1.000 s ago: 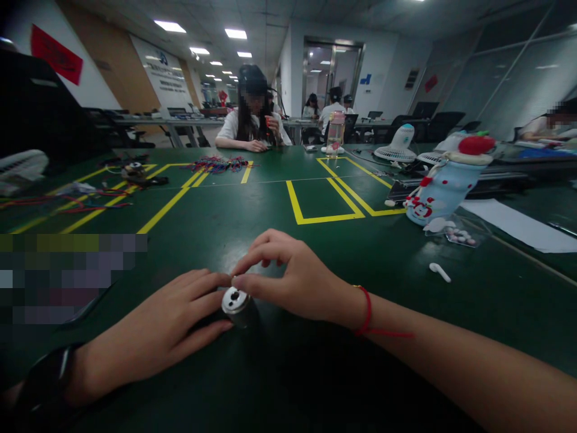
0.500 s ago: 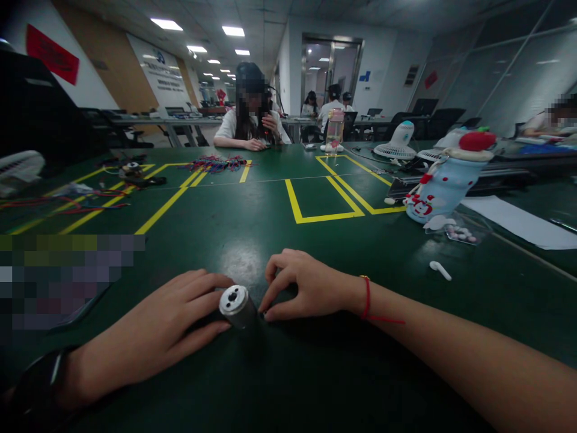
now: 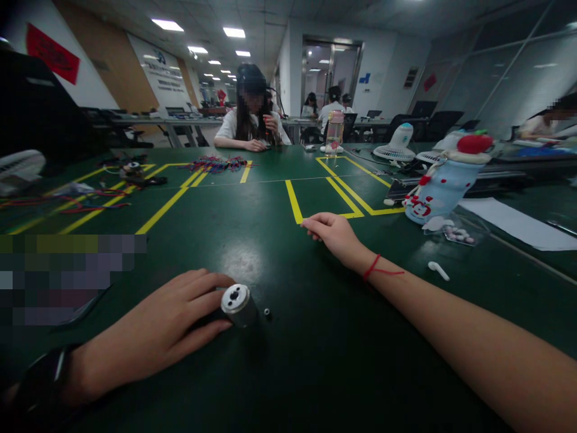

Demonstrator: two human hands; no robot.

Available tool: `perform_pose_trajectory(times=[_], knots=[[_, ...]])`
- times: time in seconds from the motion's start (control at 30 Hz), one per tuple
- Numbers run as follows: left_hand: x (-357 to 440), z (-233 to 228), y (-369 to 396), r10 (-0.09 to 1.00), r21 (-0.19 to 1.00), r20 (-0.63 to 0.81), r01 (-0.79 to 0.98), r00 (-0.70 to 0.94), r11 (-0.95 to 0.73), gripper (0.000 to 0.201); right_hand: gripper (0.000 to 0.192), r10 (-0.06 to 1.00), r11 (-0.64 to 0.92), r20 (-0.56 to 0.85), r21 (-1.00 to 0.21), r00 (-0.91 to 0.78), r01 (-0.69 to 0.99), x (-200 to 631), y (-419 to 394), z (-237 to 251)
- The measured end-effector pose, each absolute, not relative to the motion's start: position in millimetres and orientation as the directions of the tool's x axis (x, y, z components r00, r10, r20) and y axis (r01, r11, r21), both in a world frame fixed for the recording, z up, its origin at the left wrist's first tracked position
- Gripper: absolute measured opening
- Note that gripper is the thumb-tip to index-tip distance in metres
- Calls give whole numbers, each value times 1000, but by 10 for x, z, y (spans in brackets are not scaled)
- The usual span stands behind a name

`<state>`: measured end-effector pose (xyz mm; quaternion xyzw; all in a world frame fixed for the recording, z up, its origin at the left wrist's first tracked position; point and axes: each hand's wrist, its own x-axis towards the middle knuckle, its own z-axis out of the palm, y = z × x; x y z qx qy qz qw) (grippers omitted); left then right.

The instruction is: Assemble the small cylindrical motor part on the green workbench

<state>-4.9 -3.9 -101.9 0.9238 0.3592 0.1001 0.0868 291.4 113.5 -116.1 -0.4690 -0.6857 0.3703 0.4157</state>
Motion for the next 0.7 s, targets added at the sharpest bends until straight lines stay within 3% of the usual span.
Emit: perform_pose_trajectory(times=[0.27, 0.4, 0.47, 0.6, 0.7], knots=[[-24, -1010, -42, 672, 235, 138, 635, 728, -736, 22, 30, 938, 319, 224, -859, -266, 400, 2895, 1078, -1129], [-29, -992, -41, 676, 231, 135, 640, 725, -733, 23, 19, 888, 406, 224, -794, -402, 453, 2844, 946, -1045], [-37, -999, -27, 675, 229, 138, 640, 725, -734, 23, 15, 796, 511, 211, -737, -567, 443, 2784, 841, -993], [-47, -1038, 15, 671, 217, 138, 639, 728, -738, 23, 27, 502, 732, 159, -601, -850, 321, 2653, 667, -951], [-48, -1040, 26, 669, 212, 137, 638, 730, -740, 23, 17, 452, 771, 167, -568, -877, 289, 2597, 619, -943]])
